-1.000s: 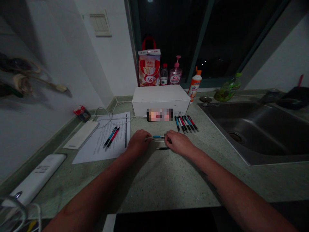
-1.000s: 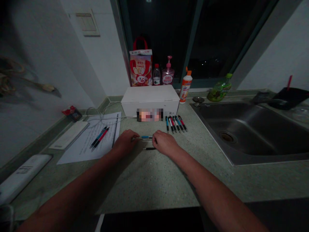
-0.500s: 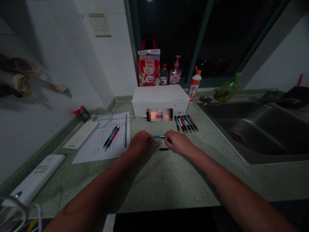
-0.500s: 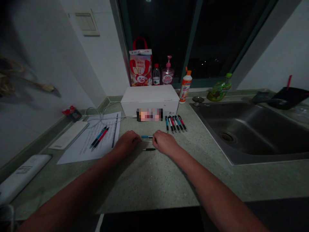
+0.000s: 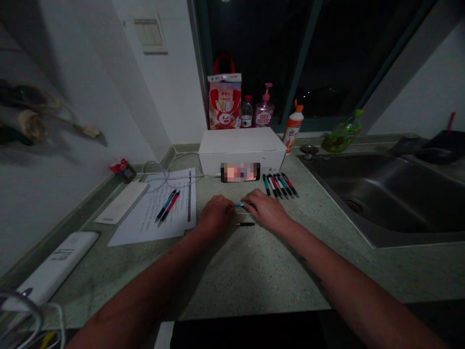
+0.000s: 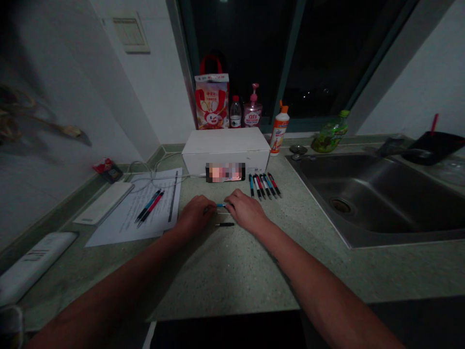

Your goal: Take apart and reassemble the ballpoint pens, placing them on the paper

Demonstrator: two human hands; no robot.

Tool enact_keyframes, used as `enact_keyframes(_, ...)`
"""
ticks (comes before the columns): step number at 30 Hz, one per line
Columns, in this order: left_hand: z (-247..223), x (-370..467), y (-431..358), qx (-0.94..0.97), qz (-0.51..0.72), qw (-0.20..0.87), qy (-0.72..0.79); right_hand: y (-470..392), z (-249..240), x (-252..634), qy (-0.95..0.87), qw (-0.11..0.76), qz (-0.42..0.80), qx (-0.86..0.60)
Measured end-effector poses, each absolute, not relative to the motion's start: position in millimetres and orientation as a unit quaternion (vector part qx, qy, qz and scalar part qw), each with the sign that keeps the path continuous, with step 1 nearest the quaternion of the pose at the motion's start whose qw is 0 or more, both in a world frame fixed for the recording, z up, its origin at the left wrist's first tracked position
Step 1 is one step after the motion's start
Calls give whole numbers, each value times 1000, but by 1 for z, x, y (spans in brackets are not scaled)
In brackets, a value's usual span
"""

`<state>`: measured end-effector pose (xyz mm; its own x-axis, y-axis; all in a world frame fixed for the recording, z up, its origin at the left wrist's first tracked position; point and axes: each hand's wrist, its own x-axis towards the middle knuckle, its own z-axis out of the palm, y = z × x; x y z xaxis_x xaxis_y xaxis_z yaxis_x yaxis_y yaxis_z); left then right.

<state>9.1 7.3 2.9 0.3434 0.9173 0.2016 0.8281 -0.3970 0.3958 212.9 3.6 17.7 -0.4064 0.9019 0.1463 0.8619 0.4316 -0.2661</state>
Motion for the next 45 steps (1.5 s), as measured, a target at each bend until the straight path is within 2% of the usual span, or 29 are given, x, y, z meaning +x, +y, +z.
enact_keyframes(5,6,9,9,805,181,113,554,8,15,215,-835,93,60,-539)
enact_keyframes(32,6,-6,15,731,265,200,596,5,16,215,-847,120,88,-510)
enact_keyframes(45,9,-6,7,780,185,160,576,4,18,215,-849,115,87,-508)
